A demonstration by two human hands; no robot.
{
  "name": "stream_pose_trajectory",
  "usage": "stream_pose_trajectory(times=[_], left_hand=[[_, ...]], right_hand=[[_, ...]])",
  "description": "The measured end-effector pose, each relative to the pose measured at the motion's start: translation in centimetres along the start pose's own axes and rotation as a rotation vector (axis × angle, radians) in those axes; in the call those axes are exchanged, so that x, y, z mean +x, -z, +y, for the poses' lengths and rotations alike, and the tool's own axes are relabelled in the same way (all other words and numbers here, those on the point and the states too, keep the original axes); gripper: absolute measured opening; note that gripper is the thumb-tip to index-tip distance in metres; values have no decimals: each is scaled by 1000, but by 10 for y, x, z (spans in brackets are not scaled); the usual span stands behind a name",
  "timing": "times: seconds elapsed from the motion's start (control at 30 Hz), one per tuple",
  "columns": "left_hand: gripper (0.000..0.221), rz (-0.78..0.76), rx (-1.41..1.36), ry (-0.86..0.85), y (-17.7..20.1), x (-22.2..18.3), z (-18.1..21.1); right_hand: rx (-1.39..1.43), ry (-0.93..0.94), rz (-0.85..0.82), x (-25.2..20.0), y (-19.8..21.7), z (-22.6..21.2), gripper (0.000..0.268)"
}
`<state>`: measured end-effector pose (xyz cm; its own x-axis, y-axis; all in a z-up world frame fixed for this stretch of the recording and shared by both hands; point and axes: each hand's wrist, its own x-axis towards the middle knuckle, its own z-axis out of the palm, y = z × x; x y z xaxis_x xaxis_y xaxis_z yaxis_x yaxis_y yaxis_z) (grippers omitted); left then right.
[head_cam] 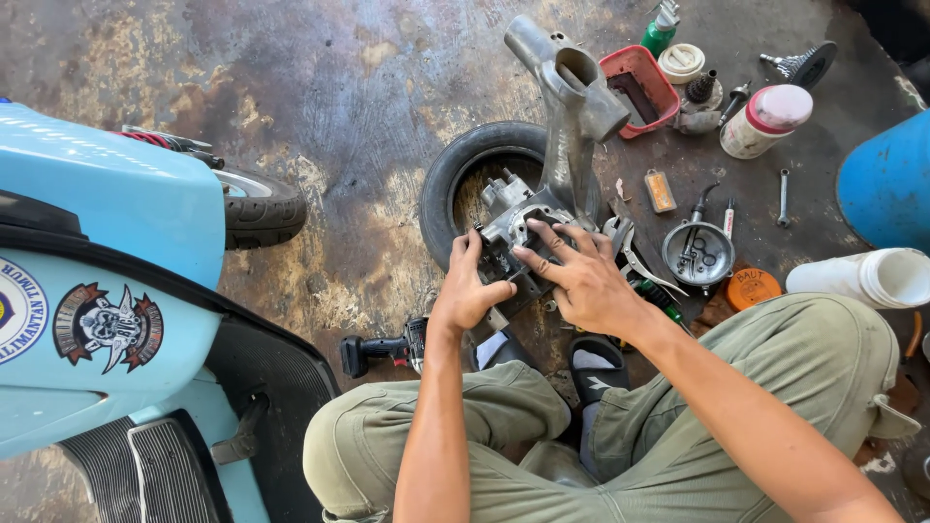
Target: Inspecting and cleaning a motorcycle engine crankcase using a cloth
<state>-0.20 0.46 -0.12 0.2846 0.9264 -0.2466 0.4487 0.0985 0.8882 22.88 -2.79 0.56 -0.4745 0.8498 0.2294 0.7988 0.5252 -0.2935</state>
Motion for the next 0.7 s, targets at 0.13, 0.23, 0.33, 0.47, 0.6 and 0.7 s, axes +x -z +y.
stream_pose_trajectory(times=[0.13, 0.23, 0.33, 0.47, 0.6, 0.7], left_hand=[[123, -4, -13, -9, -1, 0, 1], [123, 3, 4, -6, -2, 0, -3], [123, -6, 13, -7, -2, 2, -5], [125, 0, -29, -13, -2, -2, -5], [123, 6, -20, -18, -3, 2, -8], [126, 0, -5, 8, -1, 0, -6]], right_hand=[[2, -53, -108, 6, 8, 6, 83], [-16, -68, -167, 9, 11, 5, 85], [-73, -94, -239, 13, 13, 12, 95], [-127, -147, -190, 7, 10, 23, 95], [79, -216, 5, -4, -11, 39, 91], [492, -336, 182, -1, 3, 31, 72]])
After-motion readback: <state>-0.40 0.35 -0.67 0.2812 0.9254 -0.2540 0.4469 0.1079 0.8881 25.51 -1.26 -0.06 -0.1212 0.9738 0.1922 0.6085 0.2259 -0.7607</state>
